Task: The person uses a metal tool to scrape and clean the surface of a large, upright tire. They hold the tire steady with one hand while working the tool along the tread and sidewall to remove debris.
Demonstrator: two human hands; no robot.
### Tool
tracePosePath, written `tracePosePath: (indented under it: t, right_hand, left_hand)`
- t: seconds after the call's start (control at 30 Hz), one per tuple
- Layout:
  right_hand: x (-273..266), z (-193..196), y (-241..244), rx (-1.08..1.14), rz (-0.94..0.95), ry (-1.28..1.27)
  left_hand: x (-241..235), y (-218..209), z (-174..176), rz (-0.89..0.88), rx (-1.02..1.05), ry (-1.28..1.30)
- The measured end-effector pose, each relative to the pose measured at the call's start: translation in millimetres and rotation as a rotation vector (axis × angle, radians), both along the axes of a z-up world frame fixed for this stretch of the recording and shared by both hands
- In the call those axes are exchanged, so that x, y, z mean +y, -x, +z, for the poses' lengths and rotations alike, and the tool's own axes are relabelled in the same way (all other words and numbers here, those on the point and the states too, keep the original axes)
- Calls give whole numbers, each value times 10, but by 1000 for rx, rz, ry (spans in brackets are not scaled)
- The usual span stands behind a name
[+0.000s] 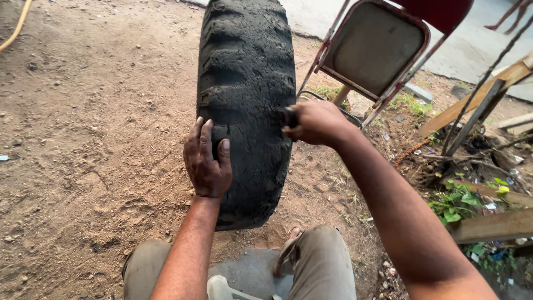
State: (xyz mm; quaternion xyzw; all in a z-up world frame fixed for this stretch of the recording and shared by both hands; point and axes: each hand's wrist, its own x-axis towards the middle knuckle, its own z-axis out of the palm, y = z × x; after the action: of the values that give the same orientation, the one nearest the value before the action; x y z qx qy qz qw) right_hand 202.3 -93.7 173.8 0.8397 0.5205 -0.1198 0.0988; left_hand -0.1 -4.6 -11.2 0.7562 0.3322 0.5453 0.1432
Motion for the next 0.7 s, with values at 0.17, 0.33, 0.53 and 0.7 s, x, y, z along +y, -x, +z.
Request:
tracePosePath:
  t: [0.17,0.33,0.53,0.7]
  right_hand:
    - [-403,-140,-57,-22,-37,51]
    - [-1036,-627,358,60,37,-305]
    - [-1569,-992,562,583,-402,-880]
    - [-1710,-1361,942,557,-400,-1203]
  left_hand:
    - [7,27,-4,-11,-10,20]
    - [65,-52,54,-33,-33,22]
    - [130,-161,105,-7,-13,41]
    - [250,-236,134,10,18,45]
